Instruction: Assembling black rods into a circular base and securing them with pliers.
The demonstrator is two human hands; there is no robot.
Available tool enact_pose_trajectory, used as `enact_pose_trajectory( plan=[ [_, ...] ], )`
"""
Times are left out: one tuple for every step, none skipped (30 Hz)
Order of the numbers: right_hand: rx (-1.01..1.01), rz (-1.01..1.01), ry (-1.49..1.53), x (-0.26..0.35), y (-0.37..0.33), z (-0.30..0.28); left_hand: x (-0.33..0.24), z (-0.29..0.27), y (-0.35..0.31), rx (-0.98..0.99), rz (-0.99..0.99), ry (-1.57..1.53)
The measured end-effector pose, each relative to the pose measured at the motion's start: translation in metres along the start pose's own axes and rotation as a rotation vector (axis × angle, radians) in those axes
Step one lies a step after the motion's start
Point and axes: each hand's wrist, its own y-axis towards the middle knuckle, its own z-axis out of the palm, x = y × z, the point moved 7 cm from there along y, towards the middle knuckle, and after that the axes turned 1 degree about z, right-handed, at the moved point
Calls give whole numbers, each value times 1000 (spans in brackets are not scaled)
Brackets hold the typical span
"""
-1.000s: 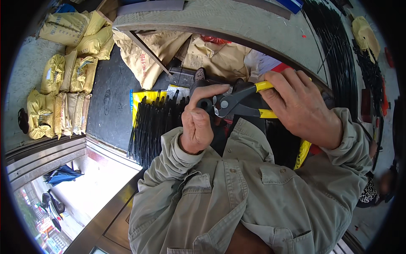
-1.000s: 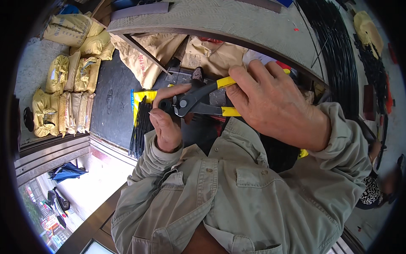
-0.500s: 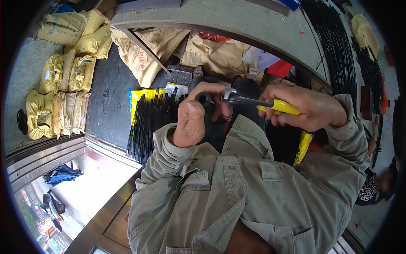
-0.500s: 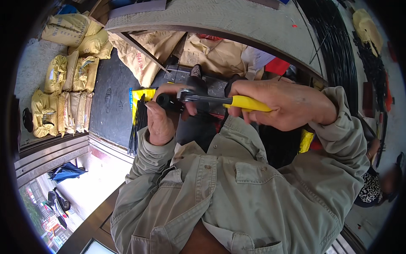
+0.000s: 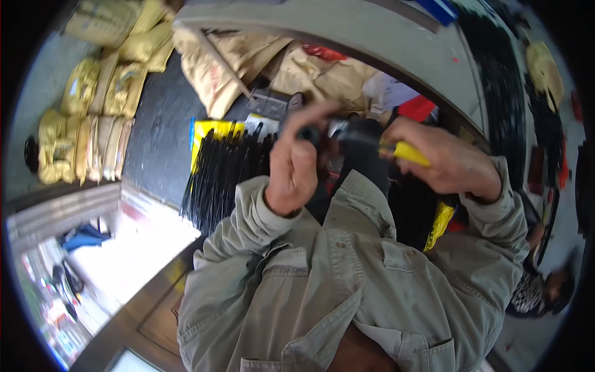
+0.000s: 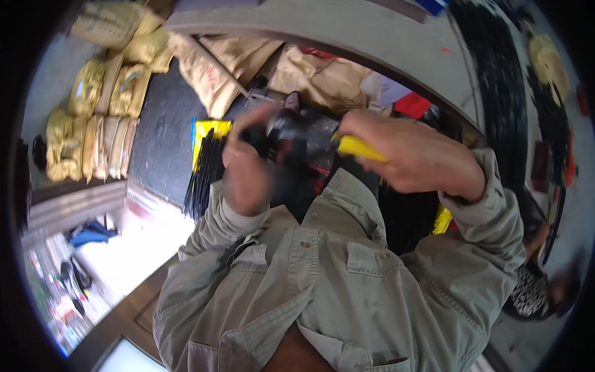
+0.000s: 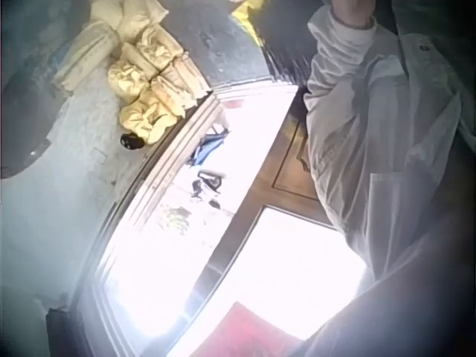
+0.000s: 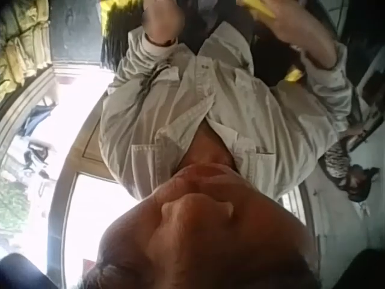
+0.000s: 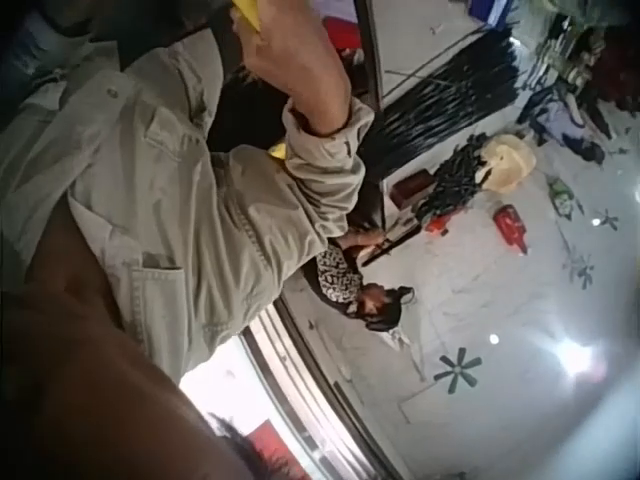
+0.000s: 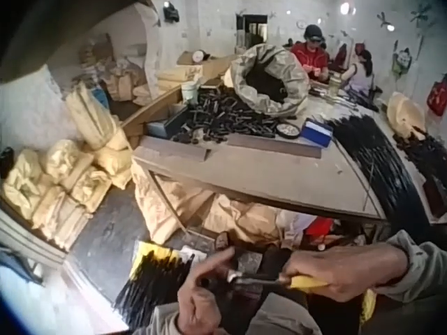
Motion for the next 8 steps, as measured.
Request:
enact_pose_trajectory(
  plan=[
    [-211, -87, -158, 0, 0, -13, -1, -18, 6, -118, 29, -64],
    [-364, -19, -233, -14, -2, -26, 15, -96, -7, -478, -12, 388],
    [-508, 39, -297, -36, -3, -38, -31, -127, 2, -613, 118, 249],
    [-597, 129, -432, -68, -11, -49, -79, -140, 10, -604, 419, -304],
    [-691, 213, -560, -96, -21, -62, -127, -183, -14, -843, 496, 330],
    [-698, 272, -612, -122, -26, -71, -163, -220, -28, -599, 598, 212],
    [-713, 336, -661, -145, -28, -79, -205, -262, -55, -341, 687, 93],
    [-696, 308, -662, -159, -21, -83, -210, -270, -67, -366, 688, 112]
  ],
)
